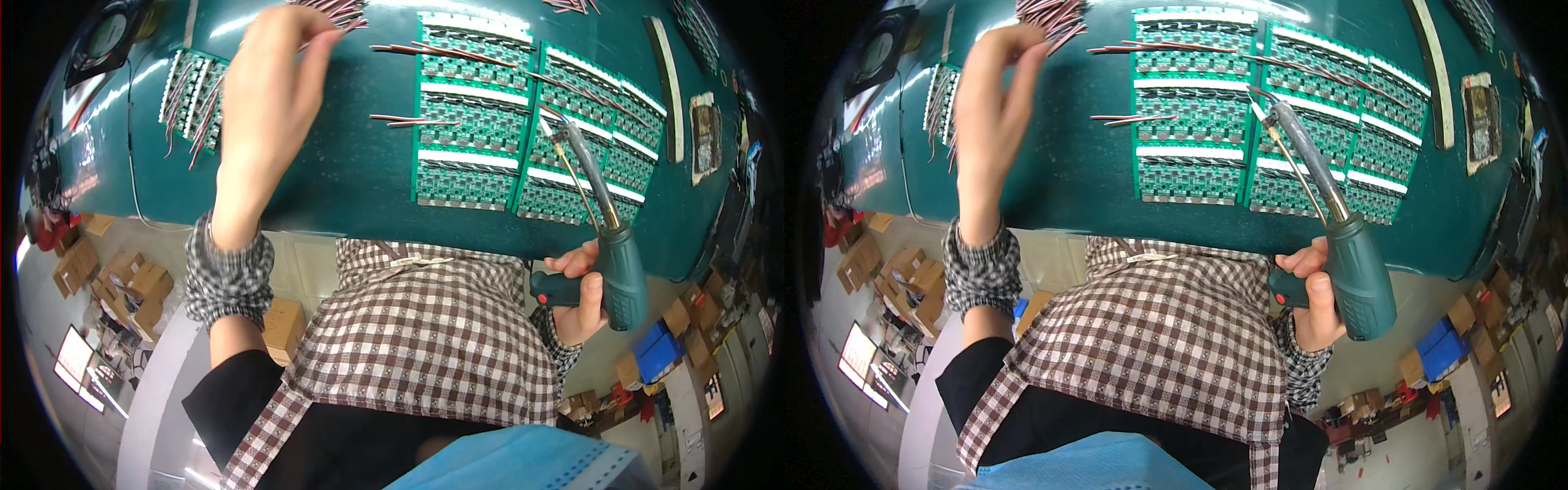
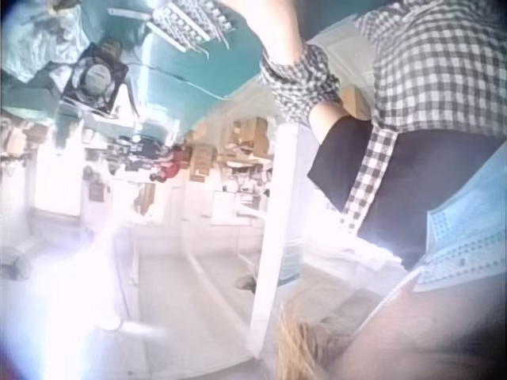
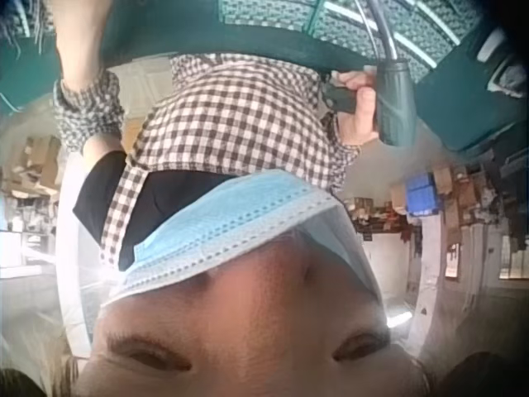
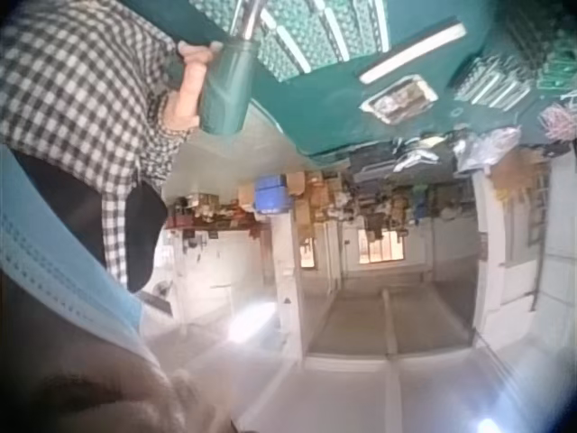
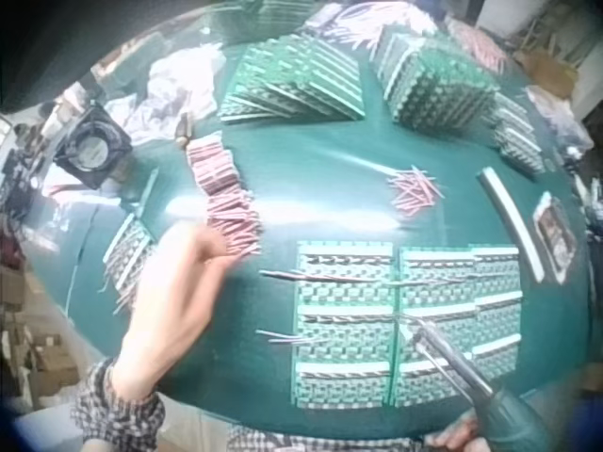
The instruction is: Soldering wires onto small circuit boards on an assembly line.
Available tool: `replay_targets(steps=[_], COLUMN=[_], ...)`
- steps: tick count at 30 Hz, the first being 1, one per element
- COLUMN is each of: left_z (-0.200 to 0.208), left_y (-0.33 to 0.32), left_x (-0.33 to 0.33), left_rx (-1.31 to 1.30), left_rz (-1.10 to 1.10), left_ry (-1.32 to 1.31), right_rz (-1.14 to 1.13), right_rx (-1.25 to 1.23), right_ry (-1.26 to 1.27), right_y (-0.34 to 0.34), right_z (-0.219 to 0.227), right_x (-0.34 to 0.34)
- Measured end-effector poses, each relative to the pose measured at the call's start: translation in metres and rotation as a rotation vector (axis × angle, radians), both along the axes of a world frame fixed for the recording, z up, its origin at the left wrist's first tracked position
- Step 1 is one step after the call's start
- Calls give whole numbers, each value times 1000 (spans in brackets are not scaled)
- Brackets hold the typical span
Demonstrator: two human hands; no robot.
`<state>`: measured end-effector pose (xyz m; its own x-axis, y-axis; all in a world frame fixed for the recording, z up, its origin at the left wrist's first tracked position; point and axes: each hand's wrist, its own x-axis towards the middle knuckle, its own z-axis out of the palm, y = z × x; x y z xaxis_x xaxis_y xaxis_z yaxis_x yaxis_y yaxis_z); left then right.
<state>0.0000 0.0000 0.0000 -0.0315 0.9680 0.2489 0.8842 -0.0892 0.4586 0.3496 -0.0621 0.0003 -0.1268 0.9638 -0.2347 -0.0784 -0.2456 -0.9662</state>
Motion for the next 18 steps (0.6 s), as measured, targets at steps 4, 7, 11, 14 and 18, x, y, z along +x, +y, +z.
replay_targets(steps=[4,7,11,14,18], left_z=[17,1,1,8,-2], left_y=[-21,-17,-16,-16,-13], left_x=[62,77,75,81,100], left_rx=[-157,-307,-296,-292,-182], left_rz=[1,-116,-126,-105,-142], left_ry=[-458,-482,-343,-334,-237], right_rz=[42,-3,-52,-67,62], right_rx=[-32,-26,-7,-35,36], right_ry=[-75,-21,43,50,2], right_y=[-1,-2,-8,-12,-10], right_z=[19,21,17,15,13], right_x=[15,9,13,14,18])
